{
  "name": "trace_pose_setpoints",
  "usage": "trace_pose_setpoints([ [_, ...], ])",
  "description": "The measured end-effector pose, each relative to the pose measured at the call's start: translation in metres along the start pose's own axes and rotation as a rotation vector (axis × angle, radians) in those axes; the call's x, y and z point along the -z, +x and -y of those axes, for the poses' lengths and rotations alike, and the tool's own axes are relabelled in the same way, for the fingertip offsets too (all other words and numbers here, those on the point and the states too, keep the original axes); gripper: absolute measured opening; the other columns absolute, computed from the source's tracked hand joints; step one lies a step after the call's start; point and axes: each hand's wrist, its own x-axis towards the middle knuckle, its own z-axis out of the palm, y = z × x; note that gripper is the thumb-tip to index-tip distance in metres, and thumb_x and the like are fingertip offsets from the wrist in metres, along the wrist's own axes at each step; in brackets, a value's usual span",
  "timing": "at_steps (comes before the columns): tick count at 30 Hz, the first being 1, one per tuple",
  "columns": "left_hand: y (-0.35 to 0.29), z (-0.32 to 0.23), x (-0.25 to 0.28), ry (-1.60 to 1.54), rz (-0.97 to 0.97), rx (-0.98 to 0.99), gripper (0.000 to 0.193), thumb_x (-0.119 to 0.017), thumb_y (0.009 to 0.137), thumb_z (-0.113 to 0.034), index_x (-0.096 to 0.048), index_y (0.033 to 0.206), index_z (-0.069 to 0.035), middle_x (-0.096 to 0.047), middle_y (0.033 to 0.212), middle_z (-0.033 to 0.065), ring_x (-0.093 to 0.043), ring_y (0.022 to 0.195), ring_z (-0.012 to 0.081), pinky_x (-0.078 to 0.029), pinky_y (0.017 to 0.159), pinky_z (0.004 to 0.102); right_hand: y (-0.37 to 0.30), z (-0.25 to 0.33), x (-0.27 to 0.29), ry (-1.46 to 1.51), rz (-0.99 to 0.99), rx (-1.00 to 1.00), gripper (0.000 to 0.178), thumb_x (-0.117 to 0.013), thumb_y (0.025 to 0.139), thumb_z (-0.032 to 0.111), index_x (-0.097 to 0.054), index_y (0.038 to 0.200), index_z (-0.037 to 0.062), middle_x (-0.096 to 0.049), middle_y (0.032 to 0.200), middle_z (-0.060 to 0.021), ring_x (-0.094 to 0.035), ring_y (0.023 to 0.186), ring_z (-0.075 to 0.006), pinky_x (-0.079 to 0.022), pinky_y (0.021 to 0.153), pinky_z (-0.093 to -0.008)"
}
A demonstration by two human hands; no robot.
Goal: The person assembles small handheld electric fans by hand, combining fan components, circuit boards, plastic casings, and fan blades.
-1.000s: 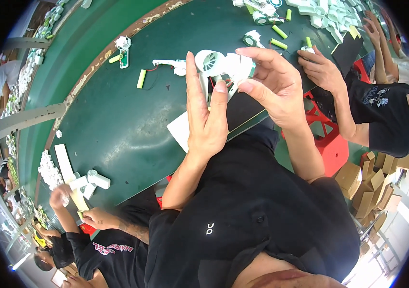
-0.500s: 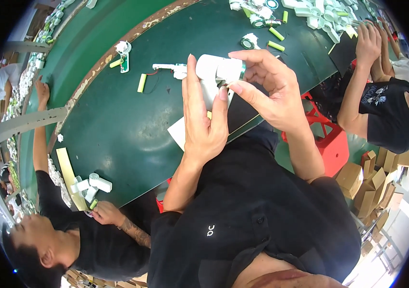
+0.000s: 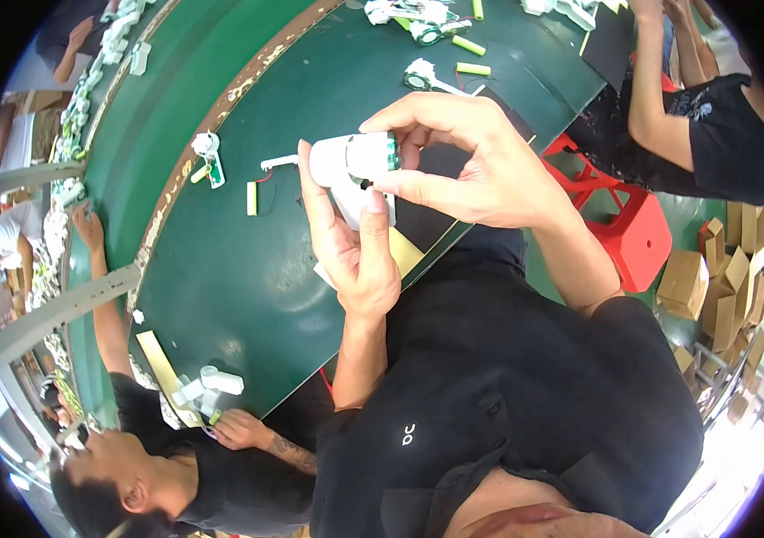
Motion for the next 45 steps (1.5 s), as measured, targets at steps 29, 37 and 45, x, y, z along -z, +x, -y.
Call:
trace_pose_setpoints([
  [29,0.000,-0.002,-0.001,0.197,-0.066,-0.135,0.071,-0.066,0.094,0.010,-0.037,0.158,0.004,-0.054,0.131,0.0066,-0.061,0.119,0.0207,-0.052,0.099,0.0349,0.006,-0.004,0.021,0.060,0.186,-0.081,0.027,-0.079,0.084,0.013,-0.072,0.106,-0.0008,-0.072,0.086,-0.0082,-0.070,0.075,-0.0159,-0.056,0.066,-0.0305],
  [37,0.006,-0.002,0.002,0.172,-0.048,-0.043,0.068,-0.065,0.097,0.008,-0.037,0.159,0.002,-0.053,0.123,0.0050,-0.062,0.117,0.0179,-0.052,0.098,0.0325,0.002,-0.010,0.013,0.039,0.175,-0.117,0.033,-0.078,0.087,0.011,-0.071,0.116,-0.0044,-0.073,0.092,-0.0127,-0.071,0.078,-0.0195,-0.059,0.075,-0.0338],
  [45,0.007,0.007,0.015,0.229,0.095,0.092,0.066,-0.061,0.100,0.004,-0.034,0.160,0.000,-0.064,0.134,0.0147,-0.068,0.114,0.0212,-0.058,0.098,0.0379,-0.011,-0.025,0.001,-0.075,0.119,-0.058,0.034,-0.071,0.094,0.009,-0.068,0.124,-0.0064,-0.073,0.102,-0.0160,-0.073,0.081,-0.0264,-0.059,0.077,-0.0360],
])
